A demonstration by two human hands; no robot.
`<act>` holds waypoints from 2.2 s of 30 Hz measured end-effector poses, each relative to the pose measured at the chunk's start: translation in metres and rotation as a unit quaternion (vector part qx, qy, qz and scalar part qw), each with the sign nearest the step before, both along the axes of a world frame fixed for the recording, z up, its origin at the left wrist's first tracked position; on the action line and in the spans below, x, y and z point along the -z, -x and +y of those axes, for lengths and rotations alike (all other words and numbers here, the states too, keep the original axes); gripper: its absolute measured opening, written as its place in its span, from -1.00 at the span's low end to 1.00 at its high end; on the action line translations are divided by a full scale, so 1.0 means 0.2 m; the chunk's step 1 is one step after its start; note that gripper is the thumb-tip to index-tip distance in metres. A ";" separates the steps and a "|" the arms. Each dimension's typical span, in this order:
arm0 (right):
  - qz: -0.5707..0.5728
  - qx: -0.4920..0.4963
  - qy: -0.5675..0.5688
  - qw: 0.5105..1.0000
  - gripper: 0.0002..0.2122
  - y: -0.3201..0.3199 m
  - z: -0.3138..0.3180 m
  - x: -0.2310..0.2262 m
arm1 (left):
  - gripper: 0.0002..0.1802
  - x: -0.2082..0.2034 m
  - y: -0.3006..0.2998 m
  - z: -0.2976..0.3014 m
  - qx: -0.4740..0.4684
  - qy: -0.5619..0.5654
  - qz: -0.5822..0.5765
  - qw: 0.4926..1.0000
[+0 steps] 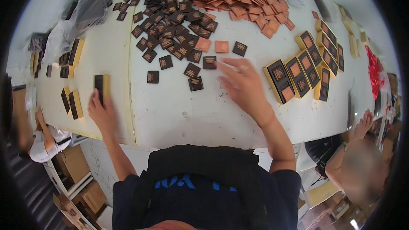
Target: The person assembles small cosmetic palettes by placing two square pans into a black plastic tray and then inserting the tray into a gold cardboard sleeve. The person repeats this process multiple times, handling loose pans and empty trays on a white table.
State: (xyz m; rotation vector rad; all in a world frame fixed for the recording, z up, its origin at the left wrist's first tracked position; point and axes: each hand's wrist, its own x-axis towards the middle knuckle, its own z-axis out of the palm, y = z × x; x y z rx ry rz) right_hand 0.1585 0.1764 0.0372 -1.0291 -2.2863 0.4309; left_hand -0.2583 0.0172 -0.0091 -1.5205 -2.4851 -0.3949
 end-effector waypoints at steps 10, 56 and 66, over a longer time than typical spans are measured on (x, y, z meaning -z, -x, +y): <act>0.157 -0.056 0.404 0.899 -0.84 0.15 0.08 0.00 | -0.12 -0.08 -0.86 0.04 0.376 0.008 -0.355 0.856; 0.251 0.048 0.385 0.887 -0.84 -0.01 0.54 -0.07 | -0.52 -0.02 -0.94 0.14 0.442 -0.116 -0.267 0.848; 0.124 0.082 0.156 0.976 -0.73 0.13 -0.29 0.03 | -0.61 -0.01 -0.93 0.12 0.431 -0.136 -0.239 0.860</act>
